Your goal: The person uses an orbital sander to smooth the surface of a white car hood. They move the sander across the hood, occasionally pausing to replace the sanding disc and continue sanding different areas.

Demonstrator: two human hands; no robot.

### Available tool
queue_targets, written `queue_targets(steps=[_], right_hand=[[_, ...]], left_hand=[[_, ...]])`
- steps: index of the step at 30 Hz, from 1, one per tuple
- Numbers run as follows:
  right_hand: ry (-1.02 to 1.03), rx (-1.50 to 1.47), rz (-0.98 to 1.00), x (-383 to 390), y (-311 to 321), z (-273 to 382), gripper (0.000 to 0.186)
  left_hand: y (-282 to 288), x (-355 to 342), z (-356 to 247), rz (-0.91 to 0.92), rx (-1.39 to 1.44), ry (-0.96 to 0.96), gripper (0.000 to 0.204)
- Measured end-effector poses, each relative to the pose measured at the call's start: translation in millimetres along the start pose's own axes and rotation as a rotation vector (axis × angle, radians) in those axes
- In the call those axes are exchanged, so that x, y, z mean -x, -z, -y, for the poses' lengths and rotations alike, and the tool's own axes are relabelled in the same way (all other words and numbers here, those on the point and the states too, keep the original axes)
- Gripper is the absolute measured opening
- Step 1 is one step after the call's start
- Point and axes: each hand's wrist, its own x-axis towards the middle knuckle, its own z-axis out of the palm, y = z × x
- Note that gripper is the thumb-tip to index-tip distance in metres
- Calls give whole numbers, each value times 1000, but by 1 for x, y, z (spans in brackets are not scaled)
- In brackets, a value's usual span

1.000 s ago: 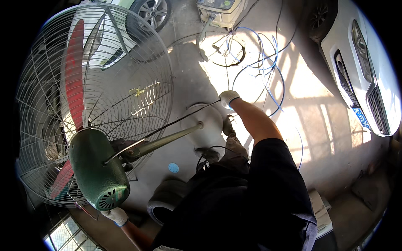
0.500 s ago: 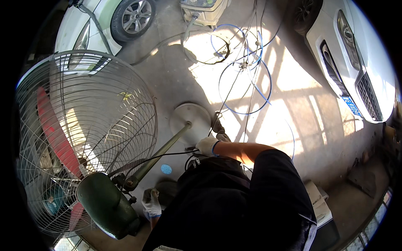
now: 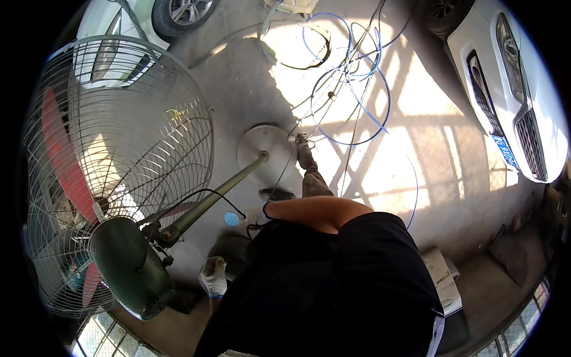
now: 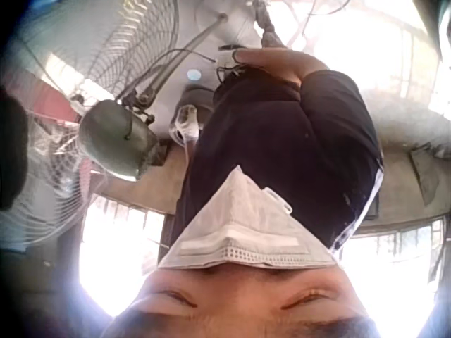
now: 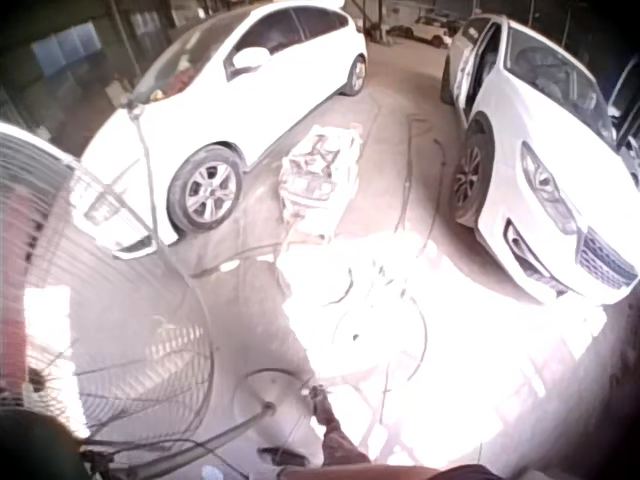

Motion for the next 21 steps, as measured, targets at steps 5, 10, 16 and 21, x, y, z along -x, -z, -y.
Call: queue_targets(steps=[5, 10, 16, 21], right_hand=[[-144, 286, -397, 15, 53, -76, 44], [-43, 416, -818, 61, 55, -109, 43], [-297, 218, -768, 114, 73, -151, 37], [-313, 293, -876, 133, 50, -158, 33]], left_hand=[[-2, -6, 9, 44, -30, 48, 13], [-11, 0, 17, 54, -73, 6, 16], [9, 7, 45, 55, -40, -7, 18], [30, 6, 76, 30, 105, 23, 15]])
